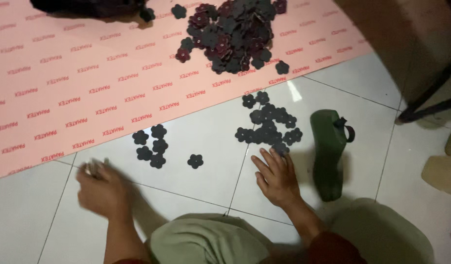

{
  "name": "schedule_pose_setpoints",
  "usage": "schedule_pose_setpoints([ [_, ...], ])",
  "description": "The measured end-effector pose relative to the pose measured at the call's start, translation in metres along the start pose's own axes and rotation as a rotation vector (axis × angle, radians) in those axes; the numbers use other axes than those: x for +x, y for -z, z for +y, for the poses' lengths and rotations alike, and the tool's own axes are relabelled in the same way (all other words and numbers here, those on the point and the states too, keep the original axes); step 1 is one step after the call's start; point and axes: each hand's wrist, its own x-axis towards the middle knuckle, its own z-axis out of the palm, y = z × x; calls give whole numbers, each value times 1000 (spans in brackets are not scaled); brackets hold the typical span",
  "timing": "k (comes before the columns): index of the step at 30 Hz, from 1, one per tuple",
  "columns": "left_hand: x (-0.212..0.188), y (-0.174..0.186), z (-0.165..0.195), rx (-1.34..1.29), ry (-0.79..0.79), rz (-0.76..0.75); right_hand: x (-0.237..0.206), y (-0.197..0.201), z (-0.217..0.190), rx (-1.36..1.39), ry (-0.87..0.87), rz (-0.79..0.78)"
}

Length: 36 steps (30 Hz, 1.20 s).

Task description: The person sits on the floor and uses a hot glue gun to attach small flower-shaped decorations to the upper surface of a green shoe. They pick up each flower, apply glue, and press it onto the shoe, repeating the process for multiple pieces.

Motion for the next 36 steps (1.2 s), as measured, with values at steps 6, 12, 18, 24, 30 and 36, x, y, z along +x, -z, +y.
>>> schedule_pose_setpoints([
  [6, -23, -9, -11, 17, -97, 84, 1, 5, -3, -1, -39, -6],
  [12, -13, -11, -13, -41, -33, 75, 7, 2, -3, -2, -64, -44],
  [18, -7, -8, -22, -25, -48, 30, 3, -7, -4, -37, -104, -149],
  [24, 8, -10, -29, -103, -25, 9, 46, -18, -19, -82, 10, 48],
  [30, 19, -4, -36, -9, 57, -38, 144, -31, -29, -116, 74, 74],
  [36, 26, 0, -34, 37, 13, -1, 157, -22, -23, -144, 53, -54],
])
